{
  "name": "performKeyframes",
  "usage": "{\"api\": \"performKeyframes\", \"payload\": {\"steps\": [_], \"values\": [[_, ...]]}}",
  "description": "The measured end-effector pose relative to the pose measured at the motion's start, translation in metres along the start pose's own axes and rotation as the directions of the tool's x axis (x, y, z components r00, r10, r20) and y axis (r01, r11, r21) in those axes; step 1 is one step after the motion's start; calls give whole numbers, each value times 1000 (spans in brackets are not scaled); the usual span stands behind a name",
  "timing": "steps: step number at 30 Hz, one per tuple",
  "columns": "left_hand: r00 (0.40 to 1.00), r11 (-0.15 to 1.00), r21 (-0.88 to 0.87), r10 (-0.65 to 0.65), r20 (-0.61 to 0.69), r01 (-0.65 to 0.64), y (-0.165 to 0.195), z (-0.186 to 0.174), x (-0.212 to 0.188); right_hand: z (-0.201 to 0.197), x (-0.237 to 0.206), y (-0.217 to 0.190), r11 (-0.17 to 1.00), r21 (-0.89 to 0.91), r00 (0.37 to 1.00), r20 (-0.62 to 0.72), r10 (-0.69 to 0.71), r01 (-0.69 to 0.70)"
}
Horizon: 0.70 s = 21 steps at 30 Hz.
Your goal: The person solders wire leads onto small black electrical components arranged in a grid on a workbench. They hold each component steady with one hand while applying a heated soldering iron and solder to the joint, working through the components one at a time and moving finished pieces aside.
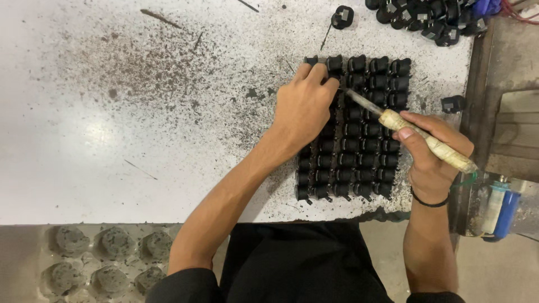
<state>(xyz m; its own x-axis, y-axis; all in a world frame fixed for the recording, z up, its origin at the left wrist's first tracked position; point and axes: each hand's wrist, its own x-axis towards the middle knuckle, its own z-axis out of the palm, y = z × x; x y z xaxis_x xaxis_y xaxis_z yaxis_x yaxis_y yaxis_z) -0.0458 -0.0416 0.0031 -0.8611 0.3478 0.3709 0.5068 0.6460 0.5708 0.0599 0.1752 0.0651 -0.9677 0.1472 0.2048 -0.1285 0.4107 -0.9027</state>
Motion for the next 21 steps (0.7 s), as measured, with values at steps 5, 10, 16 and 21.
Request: {"api": "performKeyframes", "payload": {"steps": [5,10,16,21], "values": [[1000,999,-23,22,16,-22,3,4,1,0,9,-11,993,-87,995,62,-73,78],[998,998,-29,50,30,-49,3,12,0,-2,22,-24,976,-192,988,127,-82,106],[998,998,-16,56,33,-56,8,13,4,-4,28,-32,966,-229,983,164,-86,123],[987,1000,10,-26,159,24,22,-26,7,-11,20,-20,994,81,997,27,76,-78]]}}
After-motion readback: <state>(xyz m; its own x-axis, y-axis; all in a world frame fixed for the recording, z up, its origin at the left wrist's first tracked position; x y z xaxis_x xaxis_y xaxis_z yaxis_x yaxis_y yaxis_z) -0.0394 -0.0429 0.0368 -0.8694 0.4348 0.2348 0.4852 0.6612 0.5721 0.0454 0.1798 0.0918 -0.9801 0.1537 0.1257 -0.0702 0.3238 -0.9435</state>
